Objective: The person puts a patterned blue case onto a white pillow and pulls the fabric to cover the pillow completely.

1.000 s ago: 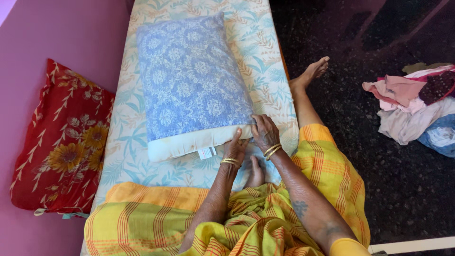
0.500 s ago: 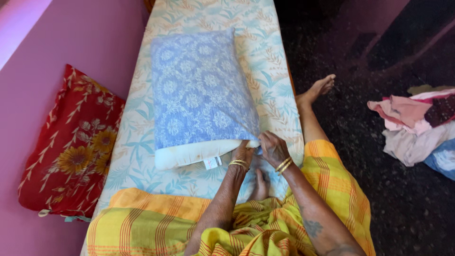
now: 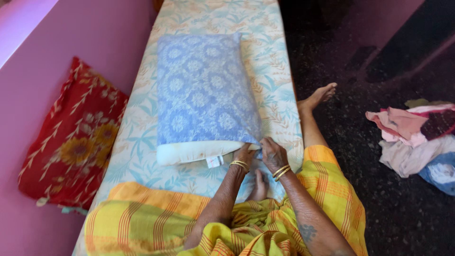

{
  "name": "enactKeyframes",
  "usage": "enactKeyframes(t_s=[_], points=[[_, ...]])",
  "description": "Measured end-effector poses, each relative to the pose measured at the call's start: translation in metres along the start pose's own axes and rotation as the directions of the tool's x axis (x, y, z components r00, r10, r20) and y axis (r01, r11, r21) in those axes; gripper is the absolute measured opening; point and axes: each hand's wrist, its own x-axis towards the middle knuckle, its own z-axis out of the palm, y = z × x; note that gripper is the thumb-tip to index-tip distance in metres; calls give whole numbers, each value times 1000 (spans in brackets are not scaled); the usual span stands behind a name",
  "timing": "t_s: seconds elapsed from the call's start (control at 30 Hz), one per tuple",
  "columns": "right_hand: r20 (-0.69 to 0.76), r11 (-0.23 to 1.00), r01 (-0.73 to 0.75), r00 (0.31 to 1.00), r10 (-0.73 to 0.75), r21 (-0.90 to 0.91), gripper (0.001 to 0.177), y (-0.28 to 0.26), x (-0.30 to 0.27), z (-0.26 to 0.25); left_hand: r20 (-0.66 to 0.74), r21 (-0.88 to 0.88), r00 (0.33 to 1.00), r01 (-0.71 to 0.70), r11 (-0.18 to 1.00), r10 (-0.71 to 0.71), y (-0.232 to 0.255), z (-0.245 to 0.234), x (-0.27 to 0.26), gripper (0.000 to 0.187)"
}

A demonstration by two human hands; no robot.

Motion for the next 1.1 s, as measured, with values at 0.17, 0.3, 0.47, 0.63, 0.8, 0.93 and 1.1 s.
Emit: enactKeyframes(t_s=[0.17,0.3,0.47,0.63,0.8,0.93,1.1], points=[[-62,996,78,995,-81,-49,20,-23,3,-4,243,-761,963,266,592,-120,12,-27,-34,40],[-123,970,209,967,-224,-124,35,-54,5,-2,216,-777,964,267,570,-156,6,-71,-64,39],[-48,945,292,952,-301,-149,37,-79,13,30,11,-896,992,67,439,-129,0,-151,-79,51],[-17,917,383,922,-387,-111,44,-120,38,64,-248,-860,914,-54,508,-322,48,-222,-104,65],[23,861,492,869,-494,-129,46,-165,66,98,-460,-838,813,-264,477,-358,56,-252,-97,70],[100,791,582,812,-575,-186,44,-186,83,123,-570,-799,744,-403,447,-349,39,-241,-75,70],[157,798,583,811,-563,-151,18,-191,97,132,-560,-794,762,-379,476,-327,33,-235,-77,67]])
